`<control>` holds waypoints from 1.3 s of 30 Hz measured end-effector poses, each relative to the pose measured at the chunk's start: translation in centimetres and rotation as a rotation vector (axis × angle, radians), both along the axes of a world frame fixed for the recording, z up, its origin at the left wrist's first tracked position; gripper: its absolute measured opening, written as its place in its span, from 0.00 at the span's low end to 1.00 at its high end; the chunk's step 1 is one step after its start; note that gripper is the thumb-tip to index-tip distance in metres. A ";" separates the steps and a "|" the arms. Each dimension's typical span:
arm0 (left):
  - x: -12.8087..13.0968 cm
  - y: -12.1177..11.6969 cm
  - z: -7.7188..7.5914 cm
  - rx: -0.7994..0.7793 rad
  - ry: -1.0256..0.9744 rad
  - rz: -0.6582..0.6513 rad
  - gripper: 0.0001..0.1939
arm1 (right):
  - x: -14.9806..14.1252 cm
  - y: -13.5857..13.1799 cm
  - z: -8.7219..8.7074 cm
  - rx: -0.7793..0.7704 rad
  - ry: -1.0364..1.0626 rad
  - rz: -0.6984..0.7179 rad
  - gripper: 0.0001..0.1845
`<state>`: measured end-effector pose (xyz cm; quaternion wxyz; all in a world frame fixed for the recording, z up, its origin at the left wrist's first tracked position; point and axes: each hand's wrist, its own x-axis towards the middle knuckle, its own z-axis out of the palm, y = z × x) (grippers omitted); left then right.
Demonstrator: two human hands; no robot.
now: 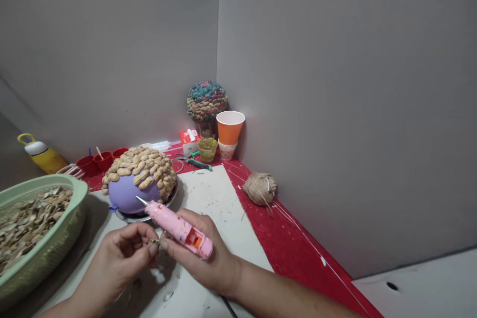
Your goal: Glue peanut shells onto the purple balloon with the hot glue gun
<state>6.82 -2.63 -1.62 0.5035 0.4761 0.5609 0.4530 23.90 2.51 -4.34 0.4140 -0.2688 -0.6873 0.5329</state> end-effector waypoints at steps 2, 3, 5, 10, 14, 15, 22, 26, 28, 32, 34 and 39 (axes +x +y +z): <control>0.1 0.1 0.0 -0.031 -0.041 -0.013 0.11 | 0.0 0.0 -0.1 -0.007 0.012 0.006 0.10; 0.1 0.1 0.0 -0.025 -0.038 -0.004 0.10 | 0.0 0.0 -0.1 0.010 0.009 0.004 0.10; 0.1 0.0 -0.1 0.026 0.012 0.030 0.08 | 0.1 -0.1 -0.3 0.085 -0.006 -0.010 0.09; -0.1 -0.3 -0.5 0.039 -0.032 0.006 0.08 | 0.1 -0.5 0.1 0.014 0.054 0.002 0.08; -0.3 -0.2 -0.7 -0.064 -0.299 -0.119 0.13 | -0.1 -0.8 0.8 -0.242 0.169 0.095 0.12; -0.2 -0.3 -0.7 -0.089 -0.367 -0.131 0.14 | -0.2 -0.8 0.9 -0.262 0.187 0.110 0.13; 0.1 -0.6 0.0 -0.239 -0.636 -0.168 0.13 | -0.1 -0.7 1.2 -0.201 0.182 0.100 0.12; -0.3 -0.6 0.4 -0.190 -0.605 -0.139 0.12 | 0.1 -0.6 1.3 -0.140 0.129 0.055 0.10; -0.4 -0.5 0.2 -0.135 -0.517 -0.119 0.13 | 0.1 -0.6 1.3 -0.111 0.118 0.026 0.12; -0.3 -0.4 -0.8 -0.054 -0.327 -0.075 0.17 | 0.3 -0.8 0.9 -0.057 0.089 -0.005 0.14; -0.2 -0.3 -1.1 -0.001 -0.257 -0.025 0.18 | 0.3 -0.8 0.8 -0.048 0.079 -0.001 0.12; 0.1 -0.4 -1.7 0.119 -0.185 0.072 0.19 | 0.1 -0.7 0.7 -0.013 0.066 0.017 0.11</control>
